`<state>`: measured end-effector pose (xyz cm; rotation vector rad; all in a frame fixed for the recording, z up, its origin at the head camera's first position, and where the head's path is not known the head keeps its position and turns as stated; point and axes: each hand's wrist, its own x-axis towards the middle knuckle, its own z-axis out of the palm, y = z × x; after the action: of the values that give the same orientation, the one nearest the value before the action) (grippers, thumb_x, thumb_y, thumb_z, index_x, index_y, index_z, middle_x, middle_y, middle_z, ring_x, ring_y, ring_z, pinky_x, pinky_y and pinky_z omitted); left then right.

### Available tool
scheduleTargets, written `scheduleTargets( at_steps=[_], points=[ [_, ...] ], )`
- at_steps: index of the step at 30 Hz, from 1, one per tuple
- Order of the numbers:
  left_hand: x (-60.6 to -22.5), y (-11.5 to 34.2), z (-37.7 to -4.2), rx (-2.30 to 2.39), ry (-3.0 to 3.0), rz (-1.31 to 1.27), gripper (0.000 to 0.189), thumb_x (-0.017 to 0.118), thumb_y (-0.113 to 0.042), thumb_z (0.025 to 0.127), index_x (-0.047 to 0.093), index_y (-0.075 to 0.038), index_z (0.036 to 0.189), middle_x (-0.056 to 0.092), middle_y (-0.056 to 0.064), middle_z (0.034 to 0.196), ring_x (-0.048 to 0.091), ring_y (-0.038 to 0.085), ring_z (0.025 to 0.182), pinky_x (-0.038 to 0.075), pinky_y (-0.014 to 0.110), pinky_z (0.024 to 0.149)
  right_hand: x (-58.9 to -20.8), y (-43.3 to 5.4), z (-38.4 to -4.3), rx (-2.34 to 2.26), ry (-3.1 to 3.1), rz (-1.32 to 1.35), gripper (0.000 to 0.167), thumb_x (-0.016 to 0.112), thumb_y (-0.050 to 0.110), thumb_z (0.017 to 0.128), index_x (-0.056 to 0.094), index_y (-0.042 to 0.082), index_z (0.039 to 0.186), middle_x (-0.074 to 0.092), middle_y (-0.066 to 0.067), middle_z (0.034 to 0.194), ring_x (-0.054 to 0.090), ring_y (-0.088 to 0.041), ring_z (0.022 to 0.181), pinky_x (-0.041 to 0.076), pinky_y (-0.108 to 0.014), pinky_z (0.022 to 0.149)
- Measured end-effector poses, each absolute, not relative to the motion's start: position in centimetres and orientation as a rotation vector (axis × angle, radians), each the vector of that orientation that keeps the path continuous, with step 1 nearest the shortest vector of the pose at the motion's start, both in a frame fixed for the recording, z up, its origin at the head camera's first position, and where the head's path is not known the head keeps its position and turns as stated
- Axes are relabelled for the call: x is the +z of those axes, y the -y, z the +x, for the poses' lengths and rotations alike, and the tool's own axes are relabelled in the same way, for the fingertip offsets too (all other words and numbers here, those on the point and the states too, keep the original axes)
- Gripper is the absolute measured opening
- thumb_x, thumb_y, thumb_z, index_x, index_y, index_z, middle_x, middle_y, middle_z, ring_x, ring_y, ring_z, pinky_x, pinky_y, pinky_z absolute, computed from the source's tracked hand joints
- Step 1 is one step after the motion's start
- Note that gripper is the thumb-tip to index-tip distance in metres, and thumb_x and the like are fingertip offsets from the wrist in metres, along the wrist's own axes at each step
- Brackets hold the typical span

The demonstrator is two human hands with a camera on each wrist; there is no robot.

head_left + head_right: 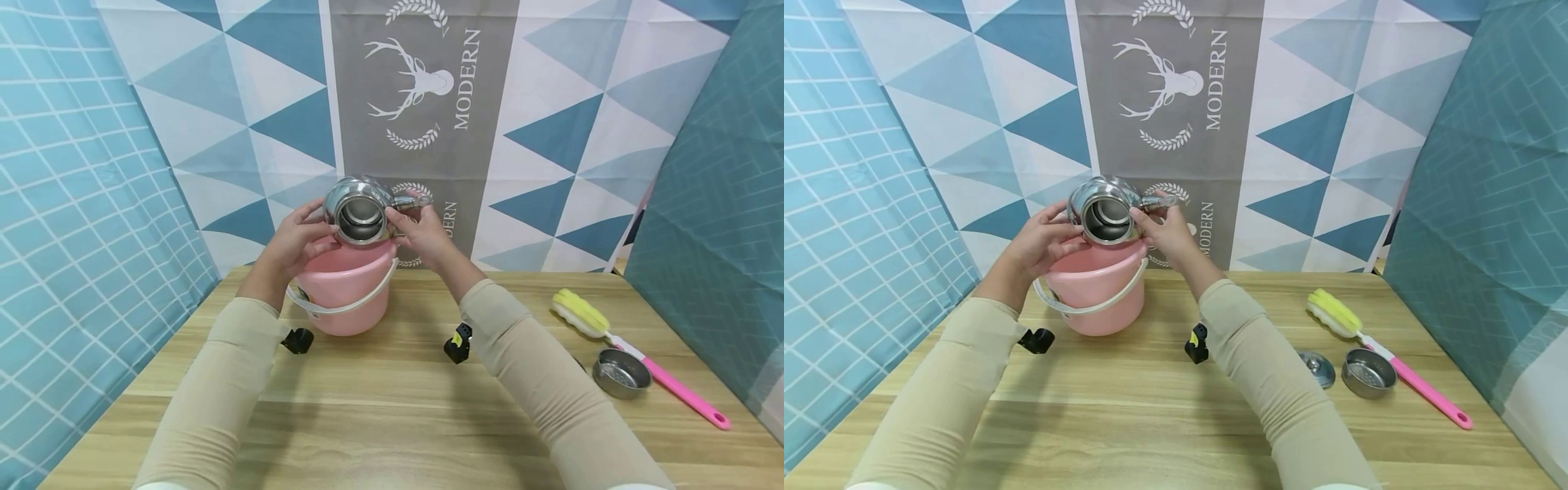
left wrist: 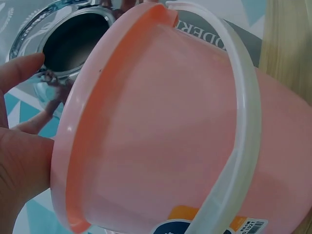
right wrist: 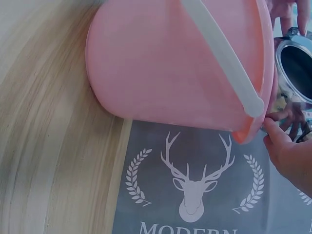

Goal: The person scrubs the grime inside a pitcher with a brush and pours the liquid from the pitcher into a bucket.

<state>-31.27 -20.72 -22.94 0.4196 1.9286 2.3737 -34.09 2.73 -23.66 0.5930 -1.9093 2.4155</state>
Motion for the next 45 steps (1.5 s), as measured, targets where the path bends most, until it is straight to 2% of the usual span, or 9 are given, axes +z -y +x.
scheduleTargets(
  at_steps=[5,10,13,17,23,28,38,41,45],
  points=[
    [-22.7,20.5,-31.3,2.433,-1.871,0.366,0.069,0.047,0.001,0.095,0.024,-0.020,0.156,0.030,0.016,0.152,0.035,0.036,0.137,0.042,0.043,0.104,-23.8,-2.5,-34.2,2.380,1.897,0.623,0.065,0.061,0.007,0.096,0.025,0.009,0.150,0.046,-0.021,0.137,0.054,-0.030,0.112,0.051,-0.047,0.093],
    [-22.5,20.5,-31.2,2.458,-1.846,0.335,0.058,0.043,-0.019,0.097,0.029,-0.021,0.154,0.029,0.011,0.153,0.031,0.034,0.139,0.033,0.053,0.109,-24.0,-2.4,-34.3,2.378,1.878,0.644,0.068,0.061,0.006,0.096,0.022,0.008,0.152,0.044,-0.020,0.140,0.051,-0.033,0.121,0.050,-0.045,0.094],
    [-22.3,20.5,-31.2,2.467,-1.844,0.288,0.050,0.045,-0.034,0.099,0.036,-0.022,0.148,0.026,0.010,0.156,0.032,0.032,0.139,0.030,0.058,0.109,-24.1,-2.3,-34.4,2.340,1.889,0.661,0.070,0.062,0.005,0.095,0.021,0.007,0.152,0.045,-0.020,0.139,0.052,-0.032,0.121,0.052,-0.042,0.092],
    [-22.0,20.3,-31.2,2.490,-1.867,0.211,0.049,0.053,-0.045,0.097,0.038,-0.024,0.138,0.025,0.010,0.156,0.035,0.032,0.137,0.033,0.057,0.107,-24.2,-2.1,-34.3,2.265,1.911,0.697,0.072,0.064,0.005,0.094,0.022,0.007,0.152,0.047,-0.019,0.138,0.053,-0.030,0.122,0.053,-0.037,0.089],
    [-21.9,20.1,-31.6,2.531,-1.888,0.147,0.043,0.058,-0.045,0.095,0.037,-0.021,0.123,0.037,0.011,0.144,0.044,0.032,0.131,0.040,0.056,0.102,-24.5,-2.0,-34.1,2.212,1.912,0.762,0.072,0.065,0.003,0.092,0.024,0.008,0.151,0.048,-0.020,0.138,0.049,-0.029,0.128,0.050,-0.033,0.094],
    [-22.0,20.2,-31.7,2.536,-1.916,0.154,0.043,0.059,-0.045,0.095,0.038,-0.020,0.123,0.039,0.009,0.140,0.046,0.031,0.127,0.044,0.054,0.099,-24.7,-2.0,-34.2,2.205,1.884,0.827,0.070,0.065,0.000,0.092,0.026,0.006,0.150,0.046,-0.020,0.141,0.048,-0.032,0.129,0.048,-0.033,0.098],
    [-22.2,20.2,-31.4,2.571,-1.914,0.286,0.038,0.062,-0.038,0.094,0.039,-0.021,0.120,0.039,0.003,0.130,0.041,0.029,0.129,0.037,0.054,0.105,-24.7,-2.0,-34.2,2.220,1.857,0.868,0.073,0.065,-0.002,0.091,0.025,0.011,0.151,0.046,-0.018,0.143,0.048,-0.032,0.128,0.047,-0.034,0.099],
    [-22.1,20.2,-31.2,2.587,-1.902,0.292,0.042,0.063,-0.035,0.094,0.039,-0.021,0.126,0.042,0.003,0.128,0.041,0.029,0.128,0.044,0.048,0.100,-24.7,-2.0,-34.2,2.240,1.840,0.874,0.073,0.064,-0.005,0.091,0.026,0.013,0.150,0.046,-0.018,0.142,0.049,-0.031,0.128,0.047,-0.033,0.099],
    [-22.2,20.2,-31.2,2.618,-1.878,0.298,0.046,0.064,-0.031,0.095,0.038,-0.020,0.131,0.046,0.003,0.125,0.044,0.026,0.124,0.052,0.035,0.086,-24.8,-2.0,-34.2,2.261,1.804,0.898,0.074,0.062,-0.008,0.090,0.026,0.013,0.151,0.045,-0.018,0.144,0.047,-0.030,0.130,0.046,-0.033,0.100]
  ],
)
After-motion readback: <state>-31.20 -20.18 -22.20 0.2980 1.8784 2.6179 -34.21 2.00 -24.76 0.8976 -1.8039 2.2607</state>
